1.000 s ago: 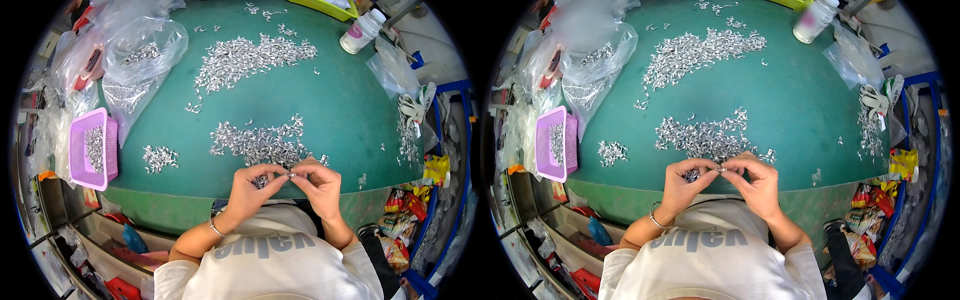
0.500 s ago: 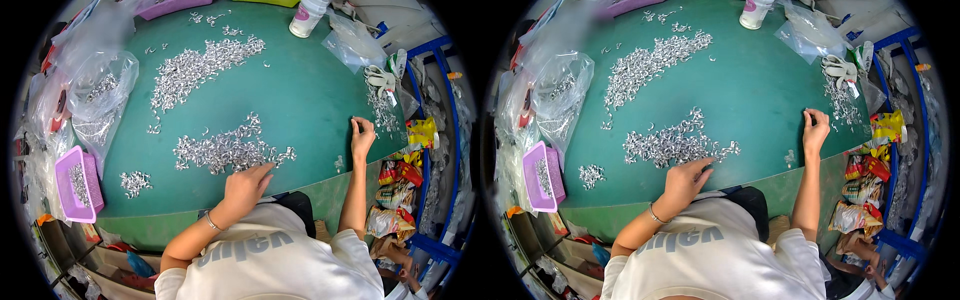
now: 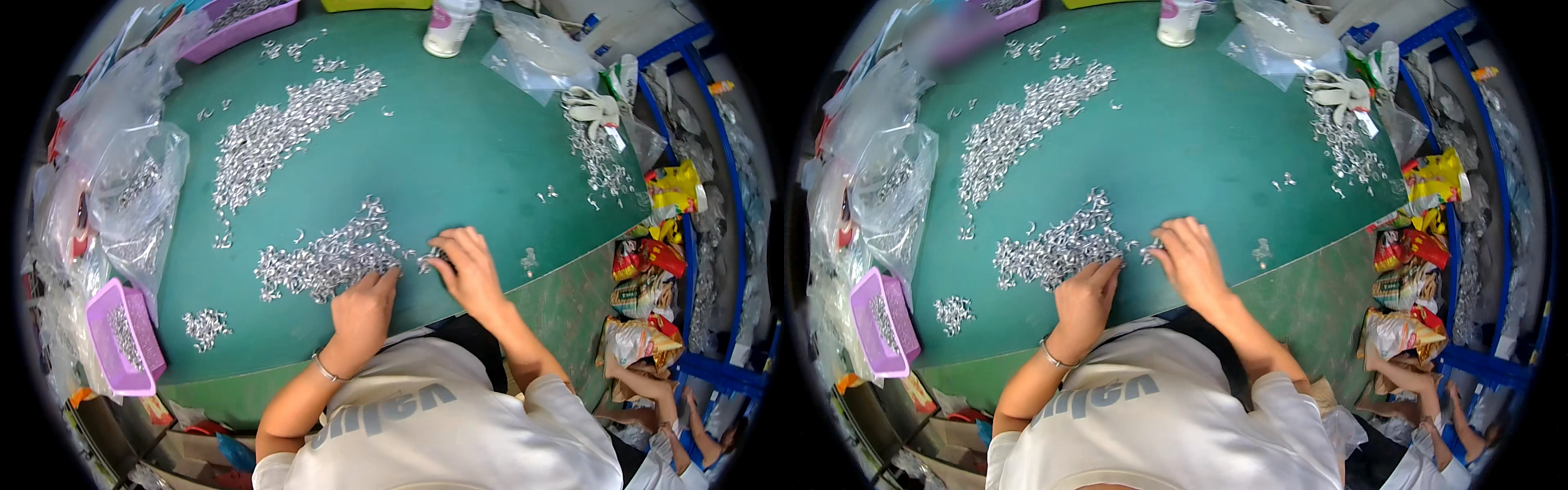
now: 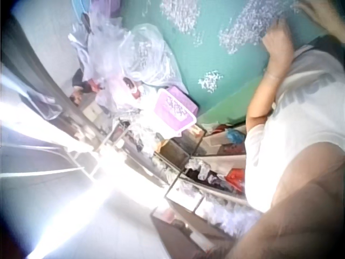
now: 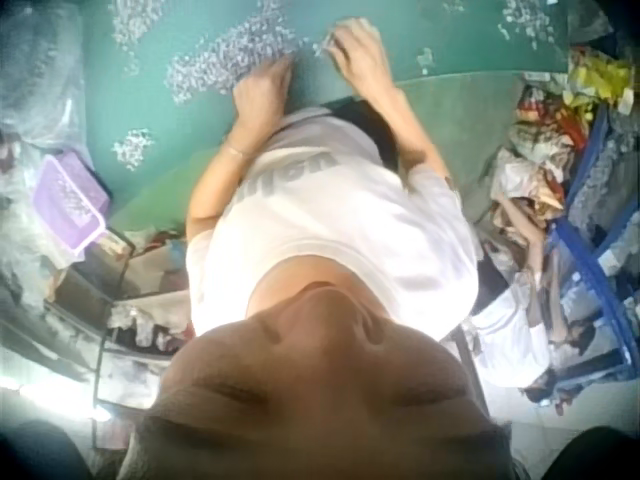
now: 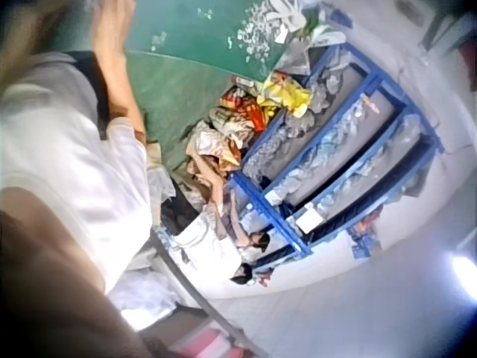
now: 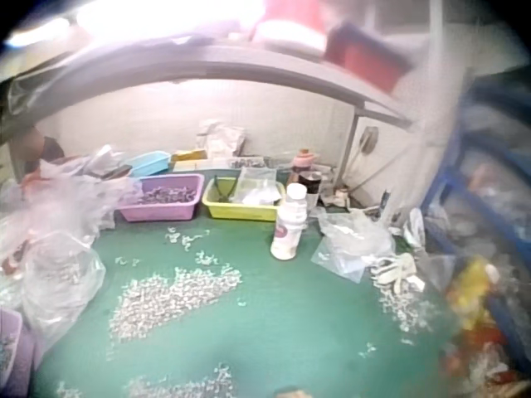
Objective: The person sorts small metal curved parts by hand from a large pile on a green table into smaller grouped piles.
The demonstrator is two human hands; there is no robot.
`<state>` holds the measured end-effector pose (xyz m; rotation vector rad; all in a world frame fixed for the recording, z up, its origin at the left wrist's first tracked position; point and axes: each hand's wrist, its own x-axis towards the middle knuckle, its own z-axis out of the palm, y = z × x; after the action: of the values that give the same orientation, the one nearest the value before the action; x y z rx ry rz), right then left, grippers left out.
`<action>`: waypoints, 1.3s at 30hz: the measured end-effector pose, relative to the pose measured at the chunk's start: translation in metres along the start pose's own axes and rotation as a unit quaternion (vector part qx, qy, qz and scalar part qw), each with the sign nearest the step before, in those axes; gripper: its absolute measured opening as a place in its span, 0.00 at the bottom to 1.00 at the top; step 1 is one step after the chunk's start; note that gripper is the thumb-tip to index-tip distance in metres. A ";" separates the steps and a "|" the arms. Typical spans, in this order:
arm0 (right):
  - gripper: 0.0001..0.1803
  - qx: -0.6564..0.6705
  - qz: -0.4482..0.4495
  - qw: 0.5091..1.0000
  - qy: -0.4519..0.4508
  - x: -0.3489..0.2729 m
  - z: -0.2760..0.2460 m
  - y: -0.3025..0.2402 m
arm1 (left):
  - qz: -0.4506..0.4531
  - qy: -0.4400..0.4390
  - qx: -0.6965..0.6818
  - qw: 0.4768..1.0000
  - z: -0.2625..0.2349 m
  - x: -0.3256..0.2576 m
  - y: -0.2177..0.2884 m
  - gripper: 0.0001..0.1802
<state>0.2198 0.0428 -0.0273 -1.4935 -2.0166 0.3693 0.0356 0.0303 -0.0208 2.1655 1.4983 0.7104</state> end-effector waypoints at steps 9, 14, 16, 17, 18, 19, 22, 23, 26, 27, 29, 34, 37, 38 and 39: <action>0.05 0.094 0.014 0.993 0.063 0.006 0.006 -0.006 | -0.011 0.004 0.001 1.000 0.000 0.001 -0.001 0.08; 0.04 0.180 0.070 0.978 0.076 0.006 0.000 -0.011 | -0.015 0.016 -0.015 1.000 0.001 0.001 0.000 0.10; 0.04 0.232 0.104 0.965 0.063 0.005 -0.001 -0.018 | -0.063 -0.019 -0.089 0.994 -0.003 0.000 0.005 0.10; 0.04 0.256 0.113 0.958 0.053 0.004 -0.002 -0.022 | -0.087 -0.036 -0.126 0.988 -0.006 0.001 0.007 0.10; 0.04 0.280 0.122 0.951 0.044 0.002 -0.003 -0.026 | -0.092 -0.030 -0.157 0.983 -0.009 0.002 0.011 0.10; 0.03 0.304 0.131 0.943 0.034 0.002 -0.004 -0.030 | -0.097 -0.023 -0.188 0.977 -0.011 0.004 0.016 0.10; 0.04 0.337 0.138 0.931 0.010 0.000 -0.008 -0.037 | -0.085 0.003 -0.230 0.970 -0.009 0.003 0.017 0.09; 0.04 0.347 0.140 0.927 0.003 0.000 -0.009 -0.038 | -0.077 0.013 -0.235 0.969 -0.008 0.002 0.017 0.09; 0.04 0.360 0.144 0.922 0.004 0.000 -0.011 -0.039 | -0.074 0.022 -0.251 0.965 -0.010 0.003 0.020 0.08; 0.04 0.364 0.145 0.920 0.004 0.000 -0.012 -0.039 | -0.085 0.012 -0.261 0.961 -0.011 0.003 0.021 0.08; 0.04 0.363 0.147 0.920 0.011 0.001 -0.012 -0.039 | -0.110 -0.006 -0.280 0.954 -0.015 0.003 0.022 0.07; 0.06 0.351 0.117 0.928 0.031 0.001 -0.016 -0.044 | -0.149 -0.004 -0.346 0.926 -0.024 0.005 0.025 0.06; 0.09 0.405 0.140 0.903 0.009 0.000 -0.022 -0.049 | -0.187 -0.018 -0.412 0.892 -0.031 0.008 0.026 0.06; 0.11 0.425 0.144 0.894 0.004 -0.003 -0.021 -0.047 | -0.191 -0.025 -0.434 0.880 -0.032 0.008 0.025 0.06; 0.11 0.448 0.148 0.882 -0.003 -0.004 -0.021 -0.048 | -0.194 -0.032 -0.455 0.868 -0.034 0.007 0.025 0.06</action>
<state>0.1967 0.0208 0.0137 -1.1516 -1.2724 1.2335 0.0349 0.0301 0.0214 1.1251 1.1473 0.9309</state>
